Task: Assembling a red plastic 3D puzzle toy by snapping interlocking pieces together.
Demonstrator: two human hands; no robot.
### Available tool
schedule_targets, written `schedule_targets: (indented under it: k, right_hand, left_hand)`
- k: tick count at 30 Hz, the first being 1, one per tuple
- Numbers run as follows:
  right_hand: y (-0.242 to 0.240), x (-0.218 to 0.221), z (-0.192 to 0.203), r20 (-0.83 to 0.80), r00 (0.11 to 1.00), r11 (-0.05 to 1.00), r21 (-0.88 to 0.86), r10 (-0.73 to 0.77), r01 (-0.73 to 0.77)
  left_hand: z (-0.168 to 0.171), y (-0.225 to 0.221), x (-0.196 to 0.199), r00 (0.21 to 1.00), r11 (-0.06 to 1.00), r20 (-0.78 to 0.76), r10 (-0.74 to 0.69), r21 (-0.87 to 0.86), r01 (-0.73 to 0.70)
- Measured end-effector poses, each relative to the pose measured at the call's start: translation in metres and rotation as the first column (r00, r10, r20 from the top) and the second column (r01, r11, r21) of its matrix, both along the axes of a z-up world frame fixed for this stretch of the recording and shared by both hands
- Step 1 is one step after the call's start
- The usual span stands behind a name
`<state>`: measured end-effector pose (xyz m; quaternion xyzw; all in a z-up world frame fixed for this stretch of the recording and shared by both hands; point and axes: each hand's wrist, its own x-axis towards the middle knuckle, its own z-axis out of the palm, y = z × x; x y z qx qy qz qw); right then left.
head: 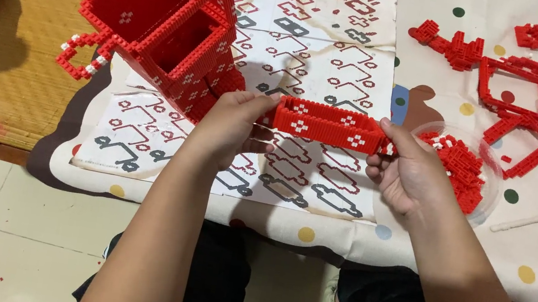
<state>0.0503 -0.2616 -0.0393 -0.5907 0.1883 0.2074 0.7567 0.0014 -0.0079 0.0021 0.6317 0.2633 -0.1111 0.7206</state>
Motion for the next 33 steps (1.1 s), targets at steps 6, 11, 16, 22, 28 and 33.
schedule_targets:
  k: [6,11,16,22,28,33]
  right_hand:
    - [0.003,-0.002,0.008,0.029,1.0,1.0,0.013,0.013,-0.013]
    - [-0.001,0.0,0.004,0.025,1.0,1.0,0.006,0.016,-0.016]
    - [0.001,-0.002,0.012,0.018,1.0,1.0,0.001,-0.012,0.012]
    - [-0.002,0.0,0.005,0.067,0.998,0.994,0.109,0.01,-0.017]
    - [0.0,-0.005,0.01,0.141,0.987,0.988,0.122,0.08,-0.098]
    - [0.044,-0.026,0.067,-0.141,0.984,0.908,-0.39,0.11,-0.157]
  left_hand:
    - [-0.002,0.003,0.0,1.0,0.999,-0.007,0.029,0.024,-0.029]
    - [-0.005,0.003,0.0,1.0,0.999,0.008,0.029,0.022,-0.029]
    - [-0.012,0.003,0.002,1.0,0.998,-0.001,0.025,0.064,-0.025]
    - [0.0,0.001,-0.004,0.996,0.997,0.085,0.037,-0.07,-0.031]
    - [-0.005,0.013,-0.002,0.971,0.978,0.223,0.082,-0.208,-0.035]
    - [0.012,0.013,-0.003,0.9,0.92,0.286,0.328,-0.315,-0.235]
